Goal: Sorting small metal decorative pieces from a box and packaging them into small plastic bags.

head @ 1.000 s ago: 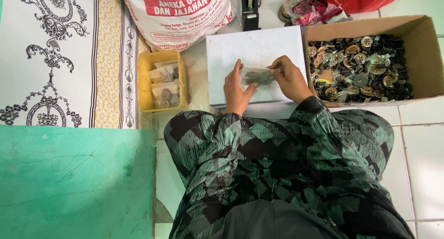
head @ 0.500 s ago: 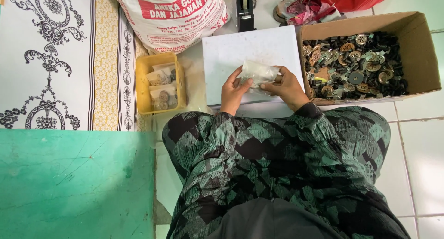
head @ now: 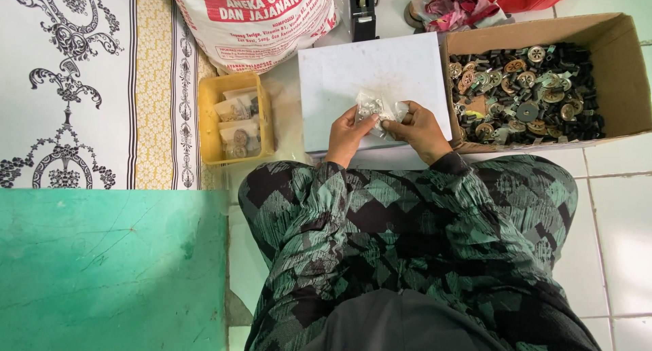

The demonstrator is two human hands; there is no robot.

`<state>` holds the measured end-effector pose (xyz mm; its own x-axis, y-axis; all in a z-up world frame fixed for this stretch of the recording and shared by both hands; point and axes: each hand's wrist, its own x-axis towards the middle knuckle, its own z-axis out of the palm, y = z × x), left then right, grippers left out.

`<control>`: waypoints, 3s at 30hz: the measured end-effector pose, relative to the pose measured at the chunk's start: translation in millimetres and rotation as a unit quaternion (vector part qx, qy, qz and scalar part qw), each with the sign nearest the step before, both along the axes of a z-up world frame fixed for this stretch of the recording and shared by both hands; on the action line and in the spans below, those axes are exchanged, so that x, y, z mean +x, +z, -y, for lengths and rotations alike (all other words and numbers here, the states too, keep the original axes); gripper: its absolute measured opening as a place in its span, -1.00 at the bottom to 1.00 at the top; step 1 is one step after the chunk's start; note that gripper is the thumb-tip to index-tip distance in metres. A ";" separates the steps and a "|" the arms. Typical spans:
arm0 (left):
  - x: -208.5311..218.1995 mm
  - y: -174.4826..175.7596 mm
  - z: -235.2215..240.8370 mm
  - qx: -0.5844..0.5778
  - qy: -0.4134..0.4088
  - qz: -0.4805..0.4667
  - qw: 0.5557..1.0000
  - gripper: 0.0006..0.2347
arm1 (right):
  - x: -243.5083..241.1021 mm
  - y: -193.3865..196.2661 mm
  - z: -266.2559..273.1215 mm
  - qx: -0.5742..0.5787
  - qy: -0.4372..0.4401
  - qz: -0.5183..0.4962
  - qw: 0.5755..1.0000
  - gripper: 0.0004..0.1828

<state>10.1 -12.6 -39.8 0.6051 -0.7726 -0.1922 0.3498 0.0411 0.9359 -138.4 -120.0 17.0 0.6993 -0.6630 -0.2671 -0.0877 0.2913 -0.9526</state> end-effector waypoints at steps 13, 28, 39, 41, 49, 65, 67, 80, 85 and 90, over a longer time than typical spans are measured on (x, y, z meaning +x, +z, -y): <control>3.0 20.3 -12.4 0.029 0.050 0.030 0.998 -0.66 | 15.6 35.5 -14.5 -0.073 0.033 -0.004 0.997 -0.56; 84.9 122.2 -142.6 -0.066 0.419 -0.094 0.901 -0.46 | 168.6 27.5 -66.4 -0.114 0.163 -0.003 0.980 -0.56; 102.7 148.4 -131.3 -0.082 0.576 -0.288 0.761 -0.45 | 271.3 38.8 -110.6 -0.195 0.187 -0.109 0.957 -0.26; 107.0 132.1 -131.9 -0.086 0.567 -0.282 0.769 -0.51 | 266.0 43.9 -112.4 -0.212 0.193 -0.113 0.951 -0.34; 105.3 111.1 -127.4 -0.068 0.545 -0.250 0.797 -0.53 | 199.1 35.9 -77.8 -0.303 0.214 -0.133 0.919 -0.59; 60.6 81.6 -91.5 -0.069 0.200 0.119 0.970 -0.72 | 18.8 58.3 -14.1 -0.348 0.048 -0.141 0.925 -0.82; 49.9 88.8 -85.7 -0.050 0.172 0.139 0.974 -0.75 | 6.5 64.3 -14.1 -0.351 0.044 -0.153 0.923 -0.88; -43.8 133.9 11.8 0.069 0.003 0.350 0.934 -0.86 | -88.3 86.1 71.6 -0.387 -0.053 -0.150 0.908 -0.81; -64.6 136.8 82.5 0.057 -0.072 0.481 0.872 -0.74 | -132.4 73.4 134.4 -0.390 -0.208 -0.177 0.879 -0.91; -85.1 103.5 166.6 0.074 -0.155 0.640 0.749 -0.68 | -154.0 49.3 179.8 -0.435 -0.195 -0.247 0.844 -0.86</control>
<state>-75.0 -179.3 63.7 0.1628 -0.9418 0.2942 -0.8664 0.0062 0.4993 -292.4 -299.8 66.4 0.3287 -0.9125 0.2435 -0.5952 -0.4003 -0.6968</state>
